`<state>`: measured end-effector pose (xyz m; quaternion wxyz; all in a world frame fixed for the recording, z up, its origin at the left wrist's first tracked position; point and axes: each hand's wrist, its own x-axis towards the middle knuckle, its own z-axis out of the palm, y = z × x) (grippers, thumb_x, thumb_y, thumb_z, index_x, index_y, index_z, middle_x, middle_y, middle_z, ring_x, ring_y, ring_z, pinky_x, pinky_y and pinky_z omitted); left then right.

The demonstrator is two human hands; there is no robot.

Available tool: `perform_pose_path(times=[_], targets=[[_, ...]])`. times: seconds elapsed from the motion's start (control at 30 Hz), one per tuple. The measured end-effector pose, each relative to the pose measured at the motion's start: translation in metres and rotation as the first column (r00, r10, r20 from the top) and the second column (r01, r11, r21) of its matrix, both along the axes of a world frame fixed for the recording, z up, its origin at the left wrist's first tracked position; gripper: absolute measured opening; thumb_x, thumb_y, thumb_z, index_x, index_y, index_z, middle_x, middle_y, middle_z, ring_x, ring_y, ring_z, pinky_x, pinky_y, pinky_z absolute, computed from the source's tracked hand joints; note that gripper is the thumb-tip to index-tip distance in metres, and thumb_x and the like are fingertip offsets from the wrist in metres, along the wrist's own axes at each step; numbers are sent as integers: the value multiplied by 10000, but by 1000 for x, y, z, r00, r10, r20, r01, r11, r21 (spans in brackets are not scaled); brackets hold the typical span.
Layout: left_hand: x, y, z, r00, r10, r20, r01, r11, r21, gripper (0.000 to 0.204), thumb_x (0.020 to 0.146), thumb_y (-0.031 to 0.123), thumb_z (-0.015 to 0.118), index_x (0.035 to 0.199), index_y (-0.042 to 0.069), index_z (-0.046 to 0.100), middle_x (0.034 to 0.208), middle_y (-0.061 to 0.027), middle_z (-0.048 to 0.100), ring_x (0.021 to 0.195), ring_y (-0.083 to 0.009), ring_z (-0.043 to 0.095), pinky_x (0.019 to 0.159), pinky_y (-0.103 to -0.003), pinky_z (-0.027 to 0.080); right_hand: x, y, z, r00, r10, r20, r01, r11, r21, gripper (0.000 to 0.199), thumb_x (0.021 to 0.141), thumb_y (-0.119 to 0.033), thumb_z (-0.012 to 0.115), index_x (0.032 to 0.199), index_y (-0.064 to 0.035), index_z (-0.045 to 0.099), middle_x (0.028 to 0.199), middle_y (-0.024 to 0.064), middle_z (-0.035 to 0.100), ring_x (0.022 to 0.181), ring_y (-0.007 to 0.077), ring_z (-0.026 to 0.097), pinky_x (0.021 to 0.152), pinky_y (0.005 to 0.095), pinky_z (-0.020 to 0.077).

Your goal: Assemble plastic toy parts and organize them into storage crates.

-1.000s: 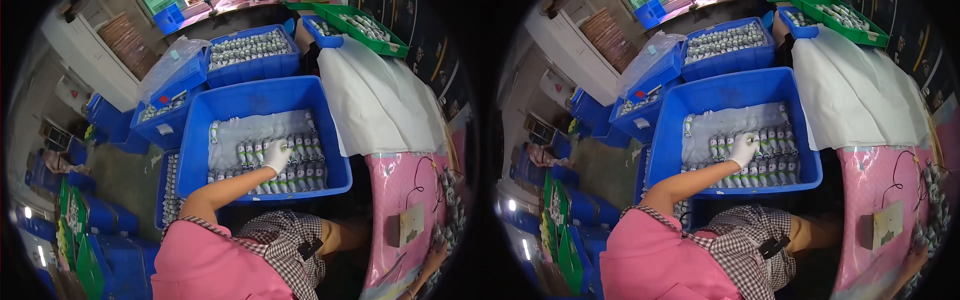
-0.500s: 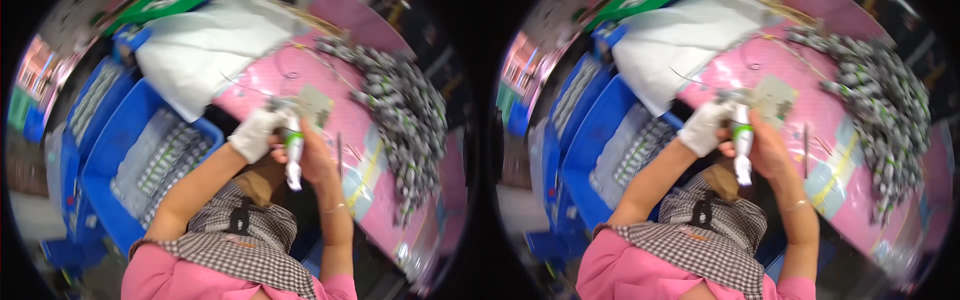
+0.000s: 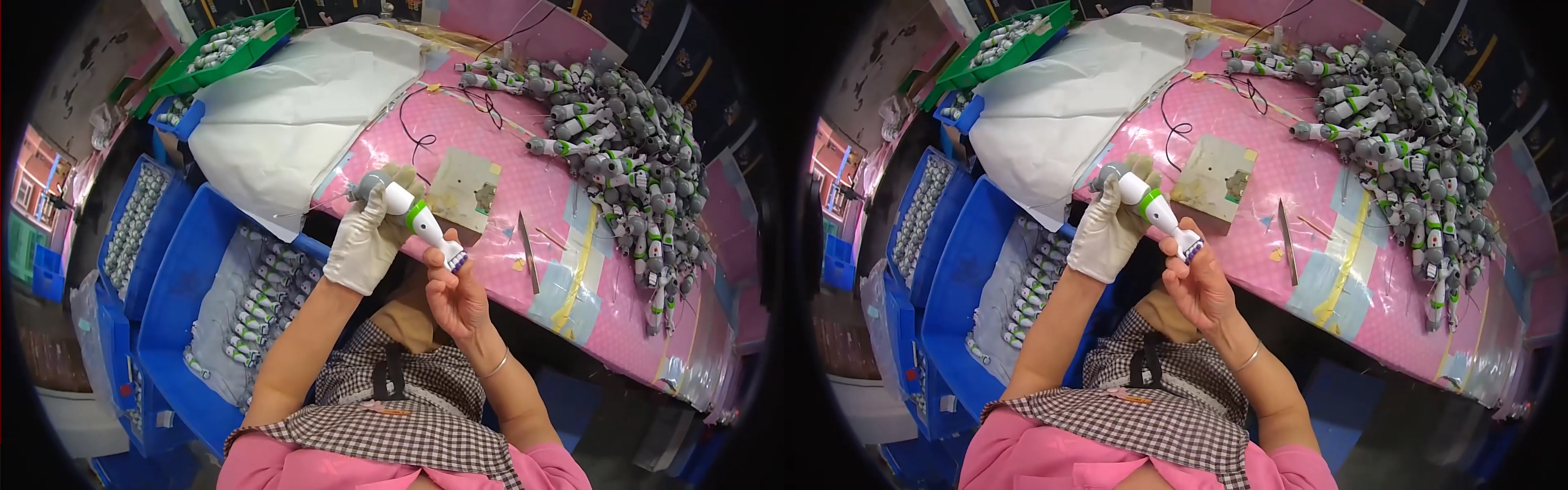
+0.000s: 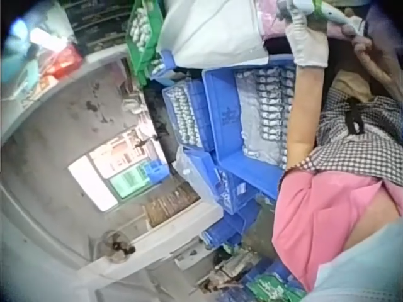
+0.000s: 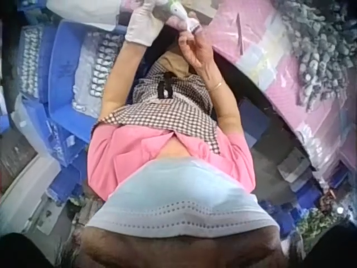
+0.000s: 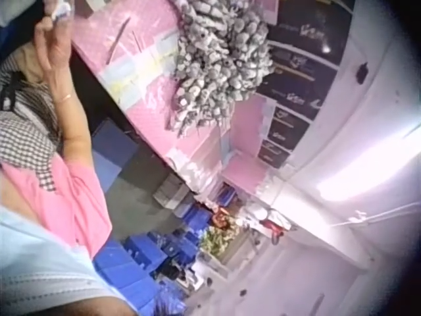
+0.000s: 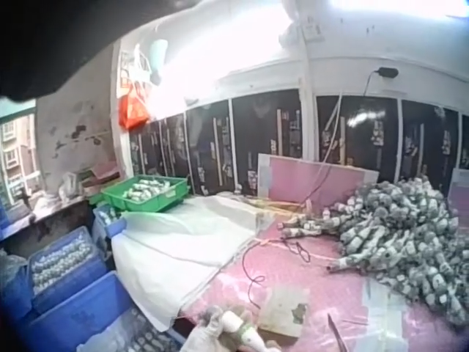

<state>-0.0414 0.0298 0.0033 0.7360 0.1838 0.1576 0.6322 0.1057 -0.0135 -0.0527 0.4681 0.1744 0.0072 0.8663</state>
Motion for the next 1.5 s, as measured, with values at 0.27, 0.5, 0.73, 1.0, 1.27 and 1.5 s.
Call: perform_pose_path(times=[0.27,0.5,0.73,1.0,1.27,1.5], targets=[[-8,-11,3,963,-177,206,203,972,-115,477,933,407,393,1260,61,415,1222,-156,520,1069,-311,541,880,-450,473,9,5,21,232,-786,573,-91,569,817,343,740,28,669,1065,-68,620,1052,50,493,785,133,519,723,261,431],[-14,-22,-4,948,-235,216,264,958,-116,639,893,560,355,1249,37,445,1109,-179,579,775,-269,609,673,-370,515,26,6,42,-134,-615,777,11,783,622,162,871,-87,551,955,1,658,933,42,598,576,34,494,485,172,356],[-4,-42,-17,892,-449,58,449,863,-232,735,876,613,315,1304,19,380,1125,-164,573,803,-242,600,684,-370,501,38,54,56,323,-245,914,233,957,174,335,919,-147,493,1177,67,486,1040,156,626,658,142,632,571,221,522],[20,-43,-12,845,-532,52,506,765,-398,633,909,574,255,1279,78,386,1112,-161,553,903,-289,582,786,-444,486,66,55,43,303,-344,889,500,851,159,264,882,-119,560,1105,18,527,1035,158,624,778,149,653,708,243,568],[45,-50,-5,832,-548,-85,467,775,-425,568,931,524,285,1275,85,395,1092,-126,563,885,-245,586,749,-408,498,88,51,41,246,-325,913,509,845,163,202,878,-126,570,1042,-9,556,941,108,641,760,144,649,698,251,562],[53,-51,-4,813,-583,-15,509,722,-468,581,919,527,333,1248,56,418,1014,-126,586,769,-209,591,661,-342,509,99,54,32,23,-326,945,394,872,291,183,871,-162,579,998,-32,602,731,-1,582,473,50,499,402,178,349]])
